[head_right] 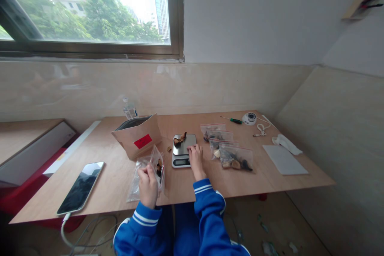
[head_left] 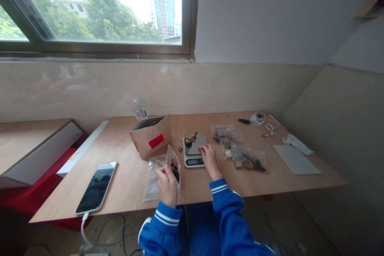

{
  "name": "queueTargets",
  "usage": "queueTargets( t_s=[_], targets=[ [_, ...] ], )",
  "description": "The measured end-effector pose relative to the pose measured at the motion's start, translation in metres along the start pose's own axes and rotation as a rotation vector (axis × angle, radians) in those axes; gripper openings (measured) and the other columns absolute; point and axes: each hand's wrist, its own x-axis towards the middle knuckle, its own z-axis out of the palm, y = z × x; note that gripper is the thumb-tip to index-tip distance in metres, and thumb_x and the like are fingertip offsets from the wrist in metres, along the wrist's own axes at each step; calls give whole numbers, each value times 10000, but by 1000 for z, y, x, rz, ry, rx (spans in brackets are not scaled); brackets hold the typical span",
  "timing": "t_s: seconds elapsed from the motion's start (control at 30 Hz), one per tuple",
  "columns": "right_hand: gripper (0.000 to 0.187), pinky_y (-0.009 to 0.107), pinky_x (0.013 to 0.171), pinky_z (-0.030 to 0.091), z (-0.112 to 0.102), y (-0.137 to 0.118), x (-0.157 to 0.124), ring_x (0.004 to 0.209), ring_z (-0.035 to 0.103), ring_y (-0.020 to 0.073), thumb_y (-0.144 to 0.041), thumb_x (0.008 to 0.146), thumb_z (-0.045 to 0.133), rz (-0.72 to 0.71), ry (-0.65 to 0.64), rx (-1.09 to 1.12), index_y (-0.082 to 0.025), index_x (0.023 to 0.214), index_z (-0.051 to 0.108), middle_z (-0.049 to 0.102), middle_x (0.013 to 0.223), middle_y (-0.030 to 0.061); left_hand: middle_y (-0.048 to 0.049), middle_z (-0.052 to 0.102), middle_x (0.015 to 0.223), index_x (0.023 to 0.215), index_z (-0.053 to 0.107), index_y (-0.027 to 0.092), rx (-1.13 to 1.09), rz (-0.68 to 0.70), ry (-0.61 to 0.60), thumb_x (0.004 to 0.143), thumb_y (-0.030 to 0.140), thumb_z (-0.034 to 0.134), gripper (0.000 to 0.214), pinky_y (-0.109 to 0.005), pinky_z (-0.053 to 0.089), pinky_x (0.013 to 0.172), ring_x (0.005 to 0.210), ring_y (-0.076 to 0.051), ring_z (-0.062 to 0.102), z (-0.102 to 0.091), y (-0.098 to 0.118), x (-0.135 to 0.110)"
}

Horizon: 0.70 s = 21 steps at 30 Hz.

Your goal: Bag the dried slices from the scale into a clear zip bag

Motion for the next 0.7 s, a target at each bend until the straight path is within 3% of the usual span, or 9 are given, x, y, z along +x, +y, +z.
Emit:
queueTargets(
  t_s=[0.17,0.33,0.57,0.7],
  targets=[
    [319,332,855,465,-17,-57,-11,930,581,196,-73,823,394,-133,86,368,-185,1022,617,621,983,79,-122,622,703,819,380,205,41,-31,-34,876,416,297,234,-374,441,583,666,-293,641,2,2,0],
    [295,283,805,481,-26,-115,-18,865,589,151,-43,811,437,-306,-174,542,-208,959,633,609,944,33,-157,641,782,840,400,193,33,-14,-49,881,403,295,239,-389,468,616,755,-305,658,2,5,0],
    [278,261,744,486,-25,-118,-25,809,566,129,-43,755,550,-278,-382,540,-204,962,641,544,920,12,-136,645,776,816,401,204,-3,-8,-75,872,424,322,240,-375,476,609,751,-288,661,-3,4,0],
    [212,244,718,498,-28,-113,-21,815,577,126,-136,801,556,-286,-391,615,-208,990,621,554,939,14,-117,642,759,808,407,204,10,-7,-63,867,411,337,226,-344,463,578,723,-271,660,-6,1,1]
  ],
)
